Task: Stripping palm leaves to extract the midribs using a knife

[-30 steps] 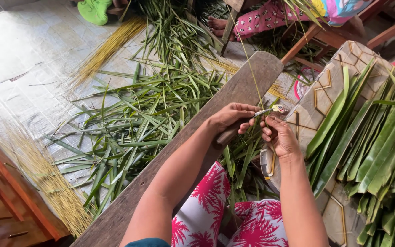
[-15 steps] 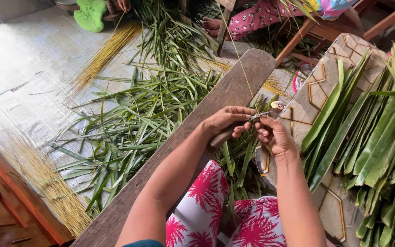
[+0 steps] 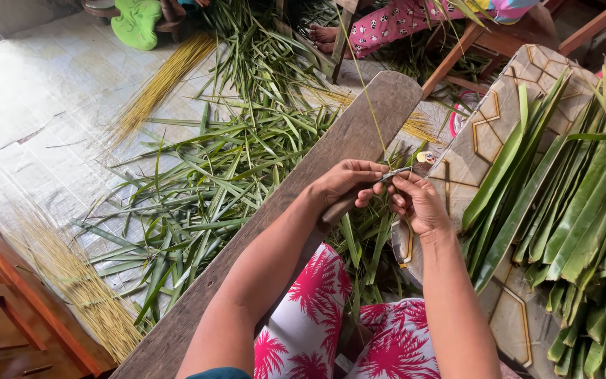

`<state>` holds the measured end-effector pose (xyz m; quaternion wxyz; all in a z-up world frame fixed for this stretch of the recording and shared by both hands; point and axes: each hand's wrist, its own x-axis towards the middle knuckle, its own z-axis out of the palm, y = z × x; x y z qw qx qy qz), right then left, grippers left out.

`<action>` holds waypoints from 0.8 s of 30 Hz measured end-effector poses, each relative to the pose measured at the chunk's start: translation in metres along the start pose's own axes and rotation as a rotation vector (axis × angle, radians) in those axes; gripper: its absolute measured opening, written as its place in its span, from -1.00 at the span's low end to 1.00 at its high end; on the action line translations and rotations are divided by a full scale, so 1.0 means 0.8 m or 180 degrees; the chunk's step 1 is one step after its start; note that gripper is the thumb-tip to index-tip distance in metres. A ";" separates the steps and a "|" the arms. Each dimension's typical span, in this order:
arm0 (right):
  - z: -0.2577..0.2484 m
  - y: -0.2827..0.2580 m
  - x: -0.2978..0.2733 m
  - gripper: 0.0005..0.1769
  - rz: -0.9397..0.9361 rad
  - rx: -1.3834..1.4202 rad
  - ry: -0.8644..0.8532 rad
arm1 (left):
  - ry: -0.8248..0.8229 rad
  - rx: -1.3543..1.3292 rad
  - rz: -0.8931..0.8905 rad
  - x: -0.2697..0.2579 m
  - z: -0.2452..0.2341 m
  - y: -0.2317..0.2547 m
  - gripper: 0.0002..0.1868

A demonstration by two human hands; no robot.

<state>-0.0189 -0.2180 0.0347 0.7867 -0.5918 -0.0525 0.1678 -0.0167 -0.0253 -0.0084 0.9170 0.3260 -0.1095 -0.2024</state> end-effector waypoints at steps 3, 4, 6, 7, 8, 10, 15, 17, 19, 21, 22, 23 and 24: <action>0.002 0.004 0.000 -0.92 -0.0110 -0.0050 0.0072 | 0.0057 0.0016 0.0001 0.002 -0.002 0.000 -0.77; 0.002 0.006 0.000 -0.92 -0.0110 -0.0046 0.0075 | 0.0057 0.0017 -0.0004 0.002 -0.003 -0.001 -0.77; 0.002 0.010 0.001 -0.91 -0.0234 -0.0157 0.0140 | 0.0134 0.0031 0.0028 0.004 -0.004 -0.002 -0.76; 0.003 0.010 0.000 -0.91 -0.0231 -0.0156 0.0137 | 0.0137 0.0032 0.0028 0.004 -0.005 -0.002 -0.76; 0.005 0.009 0.000 -0.91 -0.0242 -0.0172 0.0159 | 0.0182 0.0064 0.0059 0.005 -0.006 -0.002 -0.75; 0.007 0.008 -0.002 -0.91 -0.0253 -0.0183 0.0177 | 0.0231 0.0100 0.0090 0.004 -0.005 0.001 -0.75; 0.011 0.003 -0.006 -0.91 -0.0204 -0.0148 0.0189 | 0.0360 0.0262 0.0129 0.001 0.000 0.009 -0.76; 0.011 0.003 -0.006 -0.91 -0.0198 -0.0146 0.0188 | 0.0374 0.0292 0.0134 0.002 -0.001 0.008 -0.76; 0.012 0.002 -0.007 -0.91 -0.0191 -0.0143 0.0187 | 0.0388 0.0323 0.0138 0.001 -0.002 0.009 -0.76; 0.015 0.001 -0.009 -0.90 -0.0173 -0.0151 0.0196 | 0.0409 0.0350 0.0148 0.000 -0.001 0.010 -0.76; 0.017 0.000 -0.010 -0.90 -0.0175 -0.0149 0.0194 | 0.0409 0.0353 0.0149 -0.002 0.001 0.011 -0.76; 0.018 -0.001 -0.011 -0.90 -0.0168 -0.0172 0.0198 | 0.0412 0.0403 0.0173 -0.003 0.004 0.013 -0.76; 0.019 -0.002 -0.012 -0.91 -0.0160 -0.0194 0.0203 | 0.0415 0.0453 0.0196 -0.005 0.006 0.014 -0.76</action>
